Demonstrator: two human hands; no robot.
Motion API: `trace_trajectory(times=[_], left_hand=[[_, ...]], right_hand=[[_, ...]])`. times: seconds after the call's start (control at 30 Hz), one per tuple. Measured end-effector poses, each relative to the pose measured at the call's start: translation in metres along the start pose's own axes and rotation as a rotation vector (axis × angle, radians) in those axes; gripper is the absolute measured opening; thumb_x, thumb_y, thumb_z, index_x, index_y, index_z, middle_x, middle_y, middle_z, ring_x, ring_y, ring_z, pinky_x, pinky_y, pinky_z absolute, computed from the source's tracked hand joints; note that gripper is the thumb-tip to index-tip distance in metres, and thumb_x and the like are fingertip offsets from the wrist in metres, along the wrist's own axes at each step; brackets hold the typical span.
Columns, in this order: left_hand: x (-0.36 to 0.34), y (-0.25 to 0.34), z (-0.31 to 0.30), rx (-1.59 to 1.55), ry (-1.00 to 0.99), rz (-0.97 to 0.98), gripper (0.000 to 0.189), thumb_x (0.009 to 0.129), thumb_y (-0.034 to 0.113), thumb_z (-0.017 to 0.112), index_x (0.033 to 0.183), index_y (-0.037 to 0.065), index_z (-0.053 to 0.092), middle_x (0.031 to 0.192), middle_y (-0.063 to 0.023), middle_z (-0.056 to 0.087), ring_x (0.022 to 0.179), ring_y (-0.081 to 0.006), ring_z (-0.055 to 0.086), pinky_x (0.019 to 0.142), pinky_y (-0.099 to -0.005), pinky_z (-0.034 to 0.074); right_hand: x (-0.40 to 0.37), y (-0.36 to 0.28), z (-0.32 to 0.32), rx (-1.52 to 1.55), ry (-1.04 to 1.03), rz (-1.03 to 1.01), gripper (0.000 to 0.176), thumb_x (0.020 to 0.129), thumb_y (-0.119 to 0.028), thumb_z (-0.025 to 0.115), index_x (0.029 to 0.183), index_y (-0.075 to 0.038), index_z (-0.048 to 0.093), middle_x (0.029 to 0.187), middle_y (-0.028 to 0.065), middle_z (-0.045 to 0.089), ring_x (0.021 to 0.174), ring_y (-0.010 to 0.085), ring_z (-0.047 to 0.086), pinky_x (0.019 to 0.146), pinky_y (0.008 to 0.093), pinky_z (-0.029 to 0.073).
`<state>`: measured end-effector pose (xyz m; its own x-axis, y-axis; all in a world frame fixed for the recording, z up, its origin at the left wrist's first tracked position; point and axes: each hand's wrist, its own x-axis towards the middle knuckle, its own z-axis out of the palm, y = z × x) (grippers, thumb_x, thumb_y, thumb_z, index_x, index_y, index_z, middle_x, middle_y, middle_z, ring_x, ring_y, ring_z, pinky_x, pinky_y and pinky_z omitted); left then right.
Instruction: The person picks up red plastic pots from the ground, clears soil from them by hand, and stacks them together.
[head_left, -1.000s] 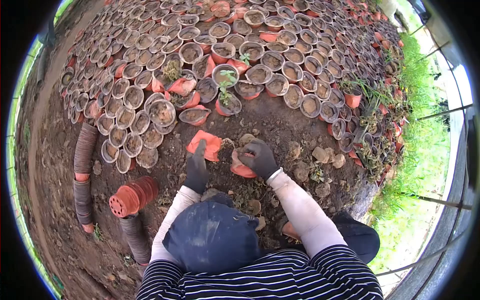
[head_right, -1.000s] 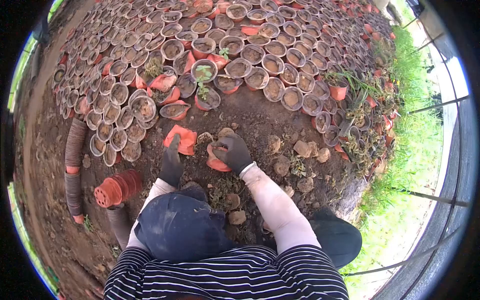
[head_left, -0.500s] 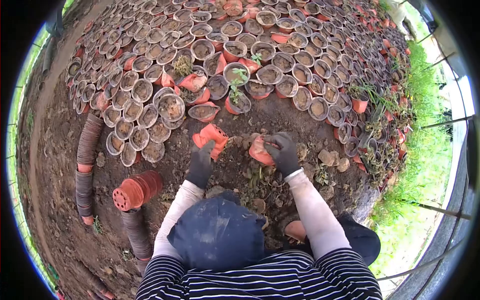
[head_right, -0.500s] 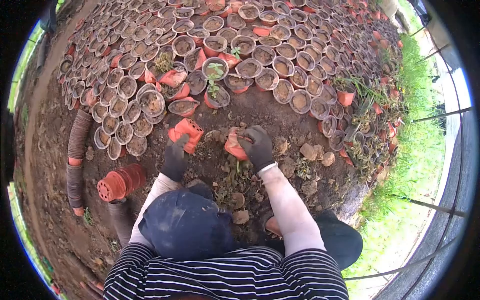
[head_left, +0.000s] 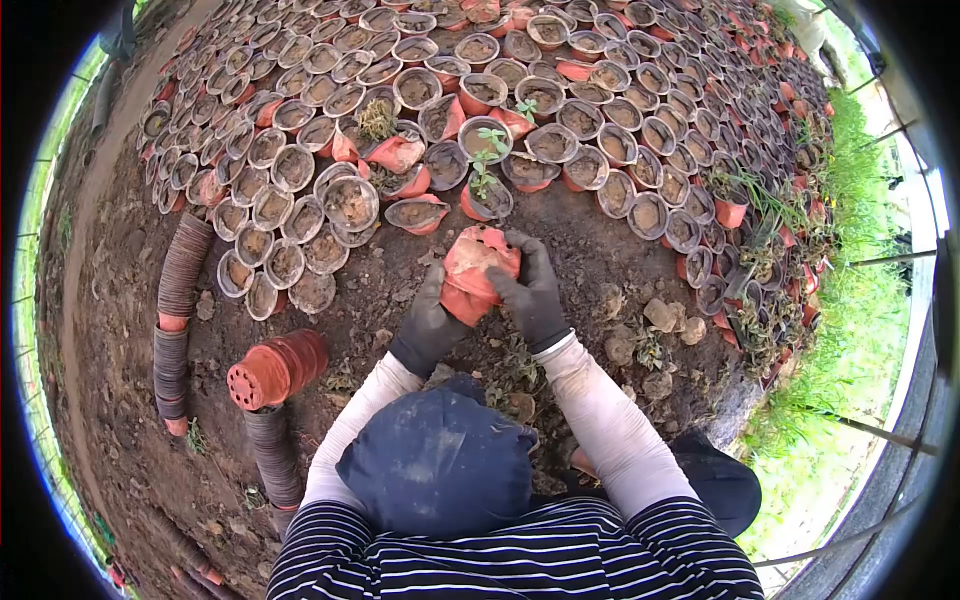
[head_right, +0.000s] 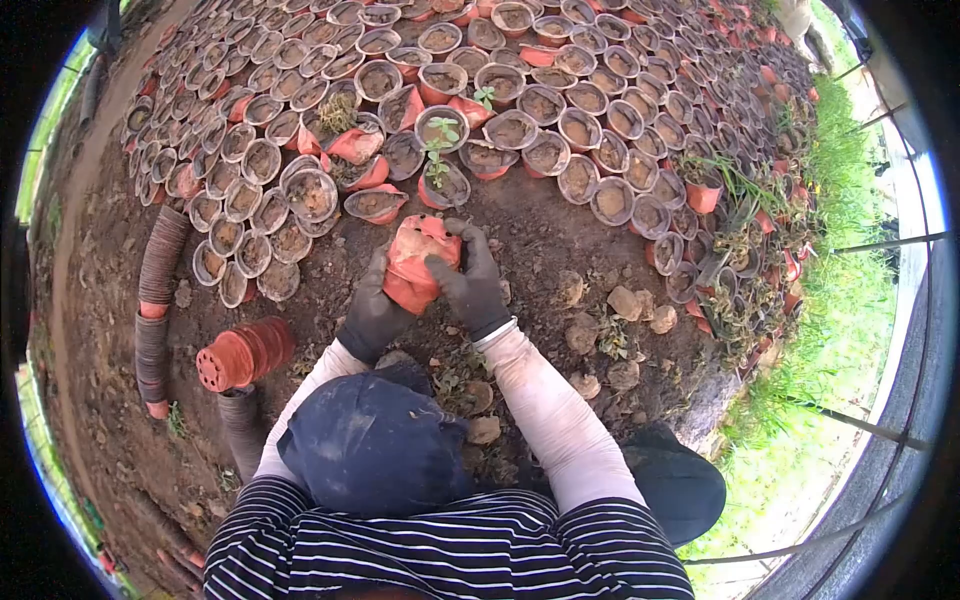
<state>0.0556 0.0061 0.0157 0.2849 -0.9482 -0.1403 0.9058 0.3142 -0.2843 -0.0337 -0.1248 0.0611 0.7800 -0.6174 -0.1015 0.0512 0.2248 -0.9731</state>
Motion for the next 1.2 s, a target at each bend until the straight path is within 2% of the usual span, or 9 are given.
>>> trace_trajectory(times=[0.2, 0.4, 0.47, 0.53, 0.67, 0.77, 0.8, 0.93, 1.2], left_hand=[[-0.011, -0.006, 0.022, 0.425, 0.178, 0.18, 0.062, 0.096, 0.038, 0.045, 0.141, -0.001, 0.032, 0.144, -0.0183, 0.039, 0.131, -0.0327, 0.041, 0.112, -0.0465, 0.029], [-0.013, 0.01, 0.059, 0.464, 0.171, 0.244, 0.049, 0.098, 0.024, 0.043, 0.138, -0.005, 0.035, 0.136, -0.0188, 0.047, 0.125, -0.0287, 0.048, 0.108, -0.0402, 0.036], [-0.014, 0.025, 0.043, 0.918, 0.251, 0.349, 0.046, 0.098, 0.021, 0.043, 0.135, -0.005, 0.039, 0.134, -0.0178, 0.05, 0.122, -0.0263, 0.051, 0.106, -0.0375, 0.038], [-0.017, 0.038, 0.038, 0.58, 0.273, 0.388, 0.038, 0.098, 0.014, 0.044, 0.13, -0.006, 0.046, 0.129, -0.0158, 0.055, 0.116, -0.0216, 0.055, 0.1, -0.0326, 0.043], [-0.035, 0.052, 0.027, 1.682, 0.414, 0.551, 0.033, 0.098, 0.01, 0.041, 0.126, -0.006, 0.05, 0.126, -0.0137, 0.057, 0.112, -0.0192, 0.057, 0.096, -0.0306, 0.044], [-0.027, 0.045, 0.032, 1.15, 0.377, 0.555, 0.031, 0.098, 0.008, 0.041, 0.123, -0.005, 0.053, 0.124, -0.0133, 0.058, 0.109, -0.0189, 0.058, 0.095, -0.0296, 0.044], [-0.034, 0.038, 0.042, 1.808, 0.494, 0.611, 0.032, 0.097, 0.008, 0.04, 0.123, -0.006, 0.053, 0.121, -0.015, 0.06, 0.108, -0.02, 0.059, 0.094, -0.0302, 0.045], [-0.034, 0.058, -0.003, 1.785, 0.509, 0.6, 0.035, 0.095, 0.008, 0.042, 0.124, -0.009, 0.05, 0.118, -0.0189, 0.061, 0.108, -0.024, 0.059, 0.093, -0.0333, 0.044], [-0.031, 0.047, -0.017, 2.536, 0.419, 0.669, 0.039, 0.093, 0.007, 0.042, 0.129, -0.007, 0.048, 0.114, -0.025, 0.061, 0.103, -0.038, 0.06, 0.091, -0.0352, 0.045]], right_hand=[[0.001, 0.014, 0.011, 0.038, -0.218, 0.0, 0.104, 0.072, -0.022, 0.082, 0.148, 0.0, 0.014, 0.145, 0.0165, 0.034, 0.135, 0.0249, 0.032, 0.109, 0.0387, 0.031], [-0.028, 0.041, 0.036, 0.116, -0.409, 0.328, 0.092, 0.074, -0.028, 0.08, 0.144, -0.001, 0.028, 0.144, 0.0155, 0.039, 0.132, 0.0265, 0.038, 0.107, 0.0391, 0.034], [-0.002, 0.032, 0.022, -0.356, -0.558, 0.208, 0.081, 0.072, -0.028, 0.079, 0.138, -0.004, 0.039, 0.14, 0.0169, 0.044, 0.13, 0.0294, 0.042, 0.105, 0.0386, 0.036], [0.028, 0.064, -0.003, -1.007, -0.459, -0.112, 0.061, 0.071, -0.029, 0.076, 0.125, -0.011, 0.055, 0.131, 0.0179, 0.053, 0.123, 0.0347, 0.048, 0.099, 0.0406, 0.041], [0.094, 0.066, -0.02, -1.443, -0.213, -0.046, 0.045, 0.076, -0.029, 0.068, 0.118, -0.016, 0.057, 0.122, 0.0122, 0.056, 0.116, 0.0305, 0.051, 0.093, 0.0473, 0.042], [0.117, 0.079, -0.024, -1.739, -0.188, -0.049, 0.034, 0.082, -0.028, 0.059, 0.114, -0.016, 0.059, 0.122, 0.0096, 0.056, 0.115, 0.0276, 0.051, 0.091, 0.0491, 0.042], [0.124, 0.087, -0.029, -1.802, -0.196, -0.047, 0.031, 0.083, -0.028, 0.056, 0.113, -0.017, 0.059, 0.123, 0.0085, 0.055, 0.115, 0.0265, 0.051, 0.09, 0.0497, 0.042], [0.139, 0.075, -0.044, -1.638, -0.229, -0.238, 0.025, 0.086, -0.025, 0.054, 0.107, -0.014, 0.063, 0.118, 0.0076, 0.06, 0.111, 0.0292, 0.054, 0.089, 0.0461, 0.043], [0.068, 0.011, -0.051, -0.072, -0.228, 0.293, 0.036, 0.095, -0.019, 0.052, 0.122, 0.003, 0.053, 0.111, 0.0142, 0.063, 0.103, 0.0212, 0.06, 0.092, 0.0304, 0.044]])
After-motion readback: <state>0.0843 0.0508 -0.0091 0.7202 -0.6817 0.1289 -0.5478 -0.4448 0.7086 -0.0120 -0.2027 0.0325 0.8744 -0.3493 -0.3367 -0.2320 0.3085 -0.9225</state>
